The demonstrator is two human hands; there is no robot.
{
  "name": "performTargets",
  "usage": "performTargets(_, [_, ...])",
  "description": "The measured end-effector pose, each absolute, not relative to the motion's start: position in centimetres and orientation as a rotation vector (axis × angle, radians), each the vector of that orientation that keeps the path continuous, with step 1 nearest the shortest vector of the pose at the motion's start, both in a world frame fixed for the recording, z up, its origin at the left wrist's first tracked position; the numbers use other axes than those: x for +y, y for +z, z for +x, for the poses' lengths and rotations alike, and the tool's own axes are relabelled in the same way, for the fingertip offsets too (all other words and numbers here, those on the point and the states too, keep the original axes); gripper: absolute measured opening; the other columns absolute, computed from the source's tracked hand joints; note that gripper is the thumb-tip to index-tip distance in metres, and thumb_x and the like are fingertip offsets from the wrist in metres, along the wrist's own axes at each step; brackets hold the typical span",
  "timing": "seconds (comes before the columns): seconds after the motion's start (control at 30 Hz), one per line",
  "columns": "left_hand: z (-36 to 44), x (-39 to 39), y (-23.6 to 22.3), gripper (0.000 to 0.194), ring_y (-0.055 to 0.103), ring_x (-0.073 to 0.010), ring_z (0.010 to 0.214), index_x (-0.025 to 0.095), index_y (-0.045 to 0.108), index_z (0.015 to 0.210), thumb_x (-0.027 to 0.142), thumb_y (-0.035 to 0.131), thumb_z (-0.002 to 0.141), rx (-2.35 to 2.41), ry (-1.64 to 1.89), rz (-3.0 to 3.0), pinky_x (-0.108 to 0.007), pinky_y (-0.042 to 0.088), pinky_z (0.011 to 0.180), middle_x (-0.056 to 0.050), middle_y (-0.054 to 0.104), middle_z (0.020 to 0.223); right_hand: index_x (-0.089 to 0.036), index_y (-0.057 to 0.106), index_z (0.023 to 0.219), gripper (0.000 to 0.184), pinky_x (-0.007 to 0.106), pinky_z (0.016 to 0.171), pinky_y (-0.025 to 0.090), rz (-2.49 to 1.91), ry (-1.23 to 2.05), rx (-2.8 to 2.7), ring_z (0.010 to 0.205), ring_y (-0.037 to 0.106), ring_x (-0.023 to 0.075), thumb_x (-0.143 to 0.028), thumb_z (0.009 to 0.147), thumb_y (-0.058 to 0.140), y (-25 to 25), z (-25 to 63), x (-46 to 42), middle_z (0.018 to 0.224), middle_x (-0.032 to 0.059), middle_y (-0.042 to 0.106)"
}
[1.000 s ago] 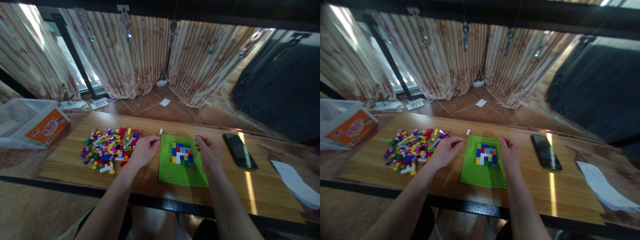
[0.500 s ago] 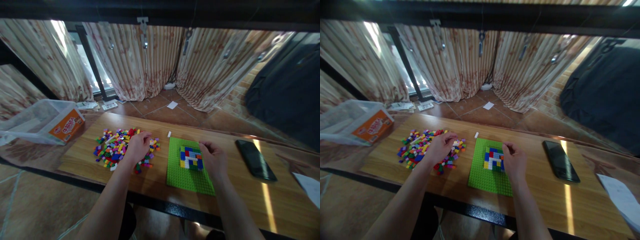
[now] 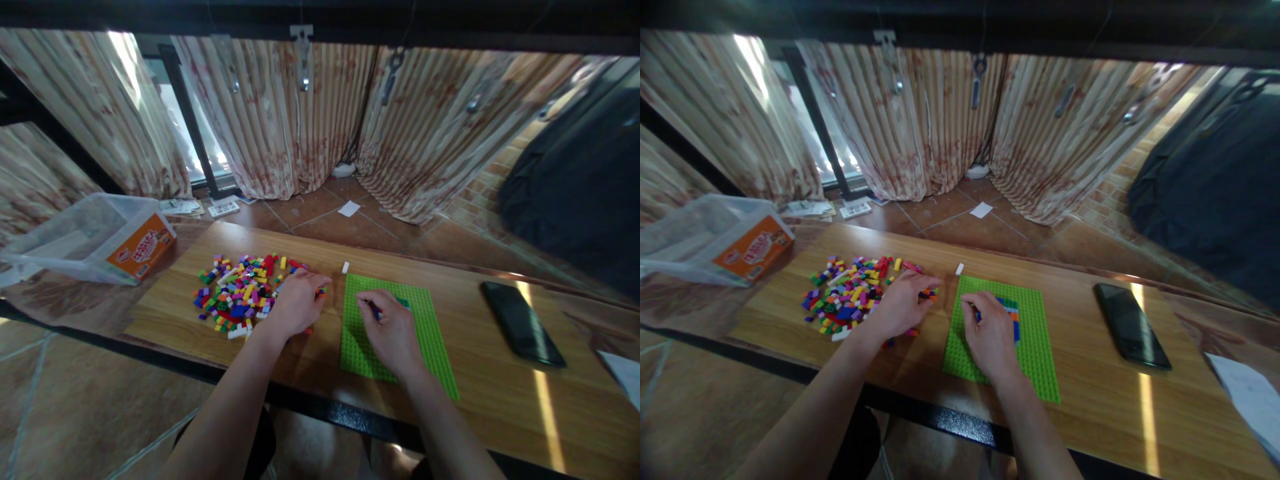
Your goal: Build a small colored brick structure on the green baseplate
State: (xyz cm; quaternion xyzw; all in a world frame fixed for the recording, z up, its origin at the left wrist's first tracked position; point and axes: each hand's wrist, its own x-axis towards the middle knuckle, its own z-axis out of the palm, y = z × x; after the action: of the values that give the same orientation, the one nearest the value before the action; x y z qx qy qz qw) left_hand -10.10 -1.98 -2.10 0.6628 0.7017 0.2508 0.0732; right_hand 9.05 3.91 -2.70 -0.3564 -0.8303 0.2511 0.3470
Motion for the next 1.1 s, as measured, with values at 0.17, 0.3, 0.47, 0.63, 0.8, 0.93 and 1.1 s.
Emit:
performTargets(0.17, [-10.3,-1.7,-2.7,0.038,0.057,-0.026,0.109,0.018,0.068,0.117,0.013,0.06,0.08,2.144,0.724,2.035,-0.041,0.047,0.101,-0.007,0.072,0.109,-0.019,0.069,0.09,0.018,0.033,0.073,0.049,-0.968,0.633,-2.122,0.08,0.064,0.0192,-0.026,0.092,0.052,-2.8,9.7,4.5,0.087,0.0055,0.069])
performTargets(0.3, [-10.1,-1.5,-2.8,0.04,0.057,-0.0267,0.11,0.016,0.065,0.121,0.013,0.056,0.081,2.15,0.635,2.071,-0.043,0.046,0.101,-0.009,0.072,0.109,-0.019,0.069,0.089,0.018,0.031,0.072,0.049,-0.971,0.583,-2.121,0.078,0.065,0.0184,-0.026,0.091,0.053,-2.5,10.0,4.7,0.085,0.0049,0.069])
performTargets(0.47, [-9.7,-1.7,-2.4,0.043,0.061,-0.0248,0.107,0.017,0.067,0.117,0.007,0.053,0.077,2.119,0.605,2.069,-0.041,0.047,0.101,-0.008,0.073,0.108,-0.02,0.069,0.088,0.017,0.03,0.072,0.05,-0.978,0.543,-2.119,0.081,0.066,0.0184,-0.027,0.091,0.053,-2.4,10.4,4.9,0.088,0.0051,0.072])
performTargets(0.63, [-11.1,-2.3,-1.7,0.046,0.068,-0.0202,0.095,0.019,0.068,0.116,0.005,0.051,0.076,2.088,0.722,1.906,-0.034,0.053,0.091,-0.004,0.076,0.101,-0.02,0.069,0.087,0.018,0.03,0.071,0.05,-0.986,0.545,-2.131,0.08,0.067,0.0183,-0.027,0.091,0.054,-2.6,10.6,5.0,0.088,0.0049,0.072])
performTargets(0.8, [-13.8,-3.0,-1.2,0.042,0.07,-0.0182,0.097,0.017,0.068,0.116,0.005,0.048,0.081,2.152,0.897,1.733,-0.031,0.054,0.091,-0.005,0.075,0.107,-0.02,0.07,0.088,0.019,0.03,0.072,0.05,-1.008,0.542,-2.135,0.079,0.067,0.0186,-0.029,0.091,0.054,-2.7,10.6,5.1,0.087,0.0052,0.072])
performTargets(0.93, [-15.2,-3.4,-0.8,0.041,0.072,-0.0193,0.094,0.017,0.068,0.116,0.005,0.049,0.081,2.227,0.89,1.663,-0.033,0.055,0.089,-0.006,0.076,0.103,-0.02,0.07,0.089,0.019,0.031,0.073,0.051,-1.001,0.547,-2.146,0.08,0.067,0.019,-0.029,0.091,0.053,-2.7,10.6,5.1,0.088,0.0055,0.073])
performTargets(1.1, [-15.3,-3.9,-0.4,0.044,0.071,-0.0192,0.094,0.018,0.068,0.116,0.005,0.051,0.077,2.173,0.914,1.683,-0.033,0.055,0.089,-0.006,0.076,0.103,-0.02,0.07,0.089,0.02,0.031,0.072,0.051,-1.009,0.541,-2.153,0.079,0.067,0.019,-0.03,0.091,0.053,-2.7,10.5,5.0,0.088,0.0054,0.073])
